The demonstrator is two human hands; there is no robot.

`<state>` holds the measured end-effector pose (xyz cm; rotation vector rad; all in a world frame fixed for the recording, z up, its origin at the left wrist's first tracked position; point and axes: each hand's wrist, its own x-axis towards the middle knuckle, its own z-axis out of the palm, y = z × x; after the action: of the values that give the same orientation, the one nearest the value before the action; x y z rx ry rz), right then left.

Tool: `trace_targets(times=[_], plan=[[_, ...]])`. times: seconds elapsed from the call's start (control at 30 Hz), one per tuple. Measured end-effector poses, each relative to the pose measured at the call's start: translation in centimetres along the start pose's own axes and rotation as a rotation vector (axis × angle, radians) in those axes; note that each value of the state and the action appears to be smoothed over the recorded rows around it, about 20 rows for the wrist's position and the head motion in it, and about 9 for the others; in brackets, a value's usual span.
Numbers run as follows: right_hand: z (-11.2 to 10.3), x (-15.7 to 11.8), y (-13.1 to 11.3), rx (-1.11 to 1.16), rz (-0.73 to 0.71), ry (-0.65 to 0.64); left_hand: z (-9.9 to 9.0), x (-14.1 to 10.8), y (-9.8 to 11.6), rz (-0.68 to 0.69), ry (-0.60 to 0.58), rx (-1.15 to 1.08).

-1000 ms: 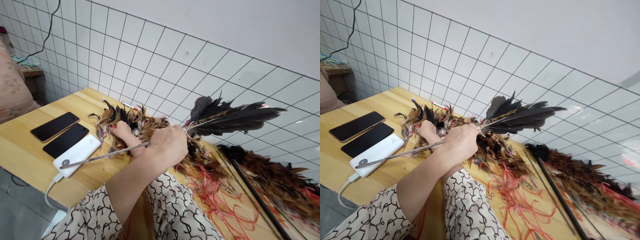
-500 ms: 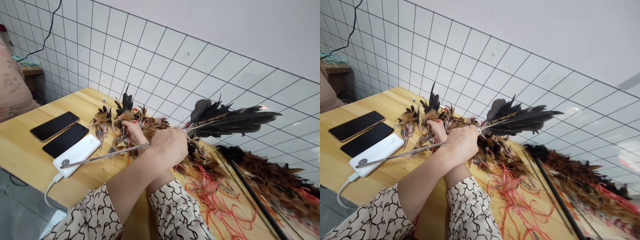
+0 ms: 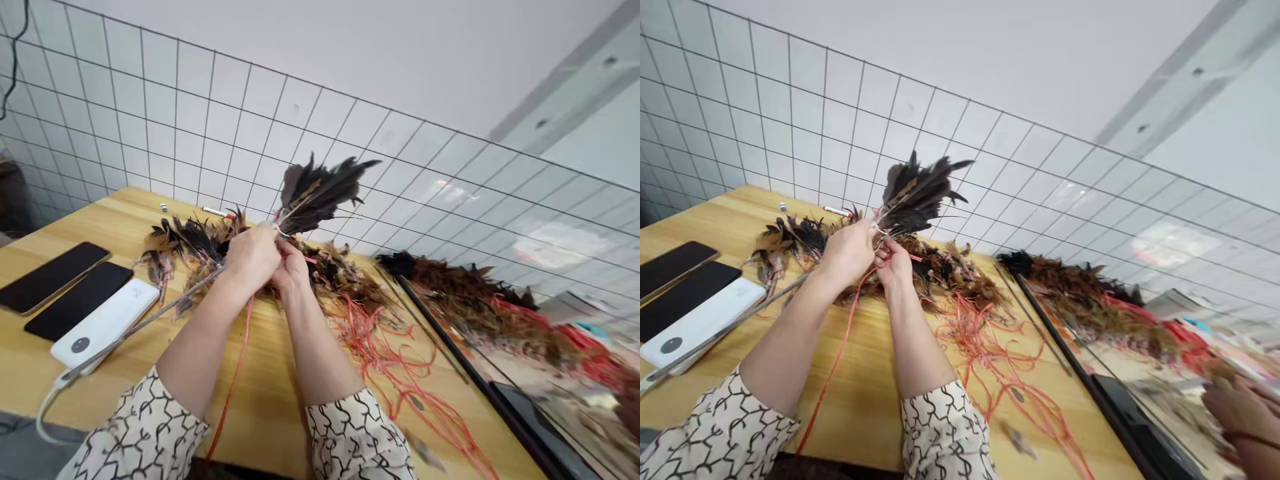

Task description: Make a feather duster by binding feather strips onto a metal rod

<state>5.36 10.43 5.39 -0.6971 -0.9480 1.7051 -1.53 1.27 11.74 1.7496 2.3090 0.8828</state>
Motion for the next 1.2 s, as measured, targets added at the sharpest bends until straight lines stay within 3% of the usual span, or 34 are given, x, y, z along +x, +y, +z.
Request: trace_targets(times=[0.13,0.3,0.5,0.8,1.07,1.2], plan=[[-0.4,-2.8,-1.8,0.131,-0.021,0.114,0.5,0.1,-0.8,-0.004,0.052,0.034],[0.1,-5.1,-2.0,0.059,-0.191,0.007,0.1,0.1,-1.1,0.015,0.042,0.037],[0.0,-5.4,-2.1,-0.011,-0.25,-0.043,0.5,-0.4,-0.4,0.123,-0.054,-0.05],[-0.2,-5.2,-1.9,-0.004,-0.354,-0.003,1.5,-0.6,0.2,0.209,-0.046,-0.005],[-0.7,-5.0,-1.9,-0.001,-0.269,-0.025,1.8,-0.8,0.5,0.175,-0.034,0.078],[-1.2,-4.8,-2.4,-0.006,-0.146,-0.131,1.6,-1.2,0.8,0.136,-0.015,0.155]])
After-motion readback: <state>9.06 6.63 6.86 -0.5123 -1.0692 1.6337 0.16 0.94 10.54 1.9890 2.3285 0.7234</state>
